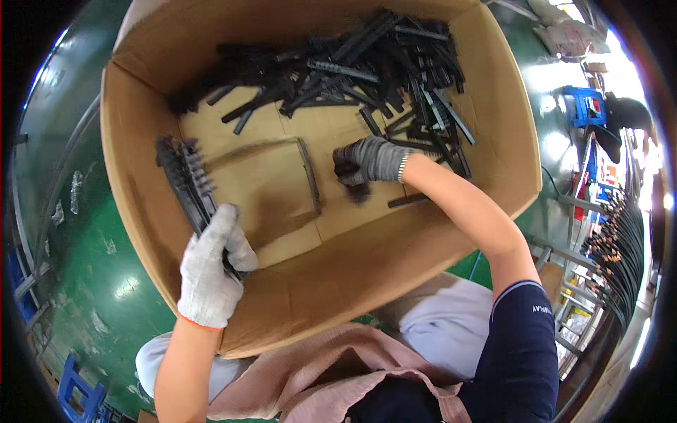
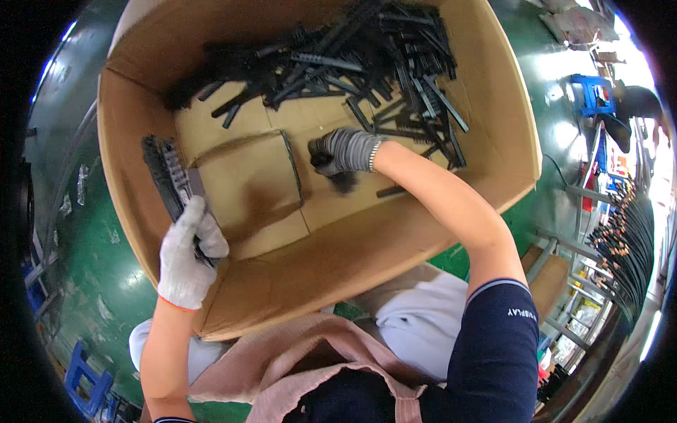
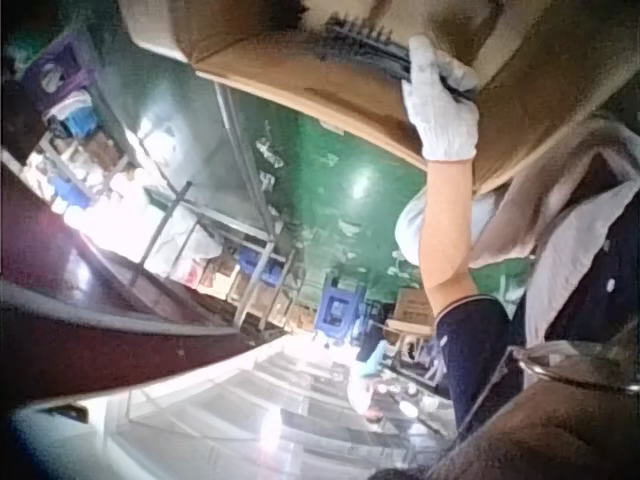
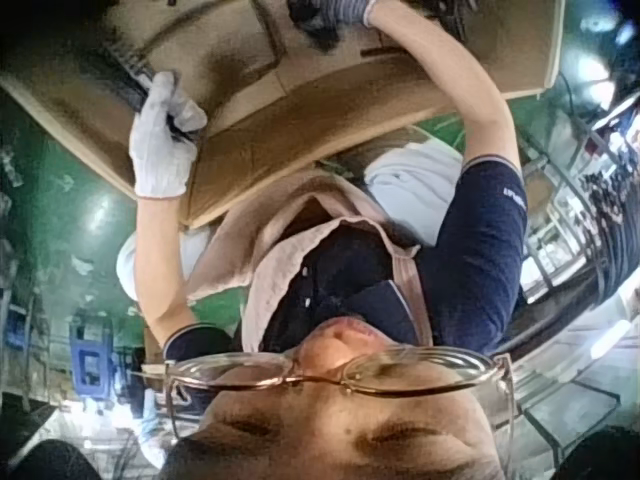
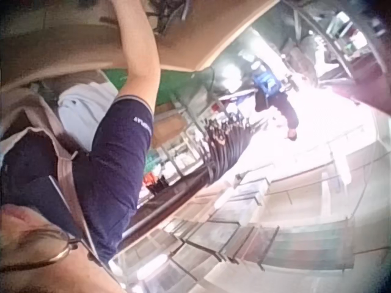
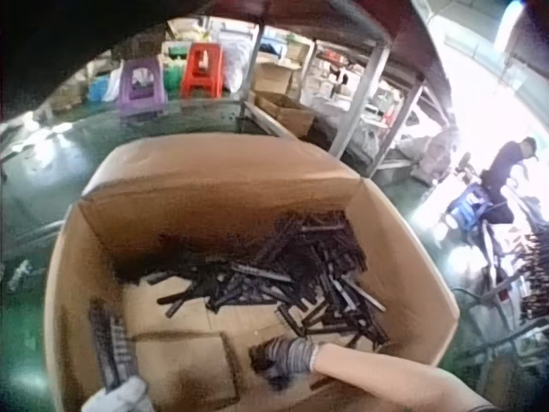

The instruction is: The person sorts and packs black electrical cables into plastic bags on an assembly table, working by hand while wearing gloves.

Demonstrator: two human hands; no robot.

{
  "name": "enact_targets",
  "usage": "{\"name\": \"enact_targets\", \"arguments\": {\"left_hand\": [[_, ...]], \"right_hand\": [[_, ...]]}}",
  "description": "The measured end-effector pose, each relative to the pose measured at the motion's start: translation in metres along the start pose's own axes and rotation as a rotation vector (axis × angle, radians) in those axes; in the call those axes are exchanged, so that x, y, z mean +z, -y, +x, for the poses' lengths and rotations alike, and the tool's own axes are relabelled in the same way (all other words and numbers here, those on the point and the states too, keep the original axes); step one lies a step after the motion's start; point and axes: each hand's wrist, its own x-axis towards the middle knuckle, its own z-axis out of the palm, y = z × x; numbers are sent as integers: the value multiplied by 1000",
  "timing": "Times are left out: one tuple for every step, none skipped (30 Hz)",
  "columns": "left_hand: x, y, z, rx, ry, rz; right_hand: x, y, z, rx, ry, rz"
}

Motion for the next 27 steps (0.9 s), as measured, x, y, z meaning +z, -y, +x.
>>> {"name": "enact_targets", "arguments": {"left_hand": [[2,1,1,-48,-6,-32],[3,7,6,-70,11,-70],[0,13,12,-95,31,-65],[1,15,14,-147,51,-60],[5,16,15,-204,72,-54],[10,18,13,-207,78,-50],[20,20,8,-211,59,-108],[27,19,4,-212,36,-168],[38,13,-3,-306,129,-277],[11,10,-8,-255,174,-271],[-11,26,9,-262,269,-275],[-1,24,-1,-219,157,-167],[-3,25,-4,-223,169,-163],[-9,24,-4,-124,211,-54],[-10,21,-6,-26,244,50],[-10,16,-8,-80,151,79],[-8,11,-8,-86,146,76],[-4,4,-6,-51,155,333],[-2,-1,-3,-9,150,591],[9,-2,-4,4,250,429],[16,0,-3,4,248,432],[17,3,1,57,170,290],[22,5,6,110,119,150],[21,7,13,138,136,113],[14,6,15,137,122,119],[10,5,16,146,120,96],[6,5,17,155,118,71]], "right_hand": [[-13,13,1,-13,-12,-12],[-24,32,-5,-188,-228,-60],[-29,53,-8,-369,-441,-99],[-35,79,-13,-452,-492,-464],[-34,105,-15,-522,-527,-832],[-25,125,-11,-675,-545,-615],[-15,144,-8,-821,-556,-397],[2,157,-8,-804,-602,-493],[19,160,-12,-768,-641,-600],[32,174,-2,-878,-761,-599],[46,165,-2,-925,-843,-627],[53,163,-7,-910,-841,-643],[59,164,-12,-907,-791,-554],[62,162,-15,-905,-740,-463],[59,162,-17,-900,-737,-462],[55,160,-19,-1000,-708,-503],[51,156,-21,-1102,-678,-541],[40,143,-28,-1150,-555,-130],[34,127,-41,-1037,-524,-162],[28,108,-52,-926,-503,-197],[40,69,-41,-868,-392,-168],[44,46,-36,-375,70,-305],[83,-26,-40,-356,11,-496],[117,-84,-44,-102,232,-689],[127,-97,-43,-113,230,-680],[132,-108,-45,-97,273,-689],[135,-117,-48,-81,318,-700]]}}
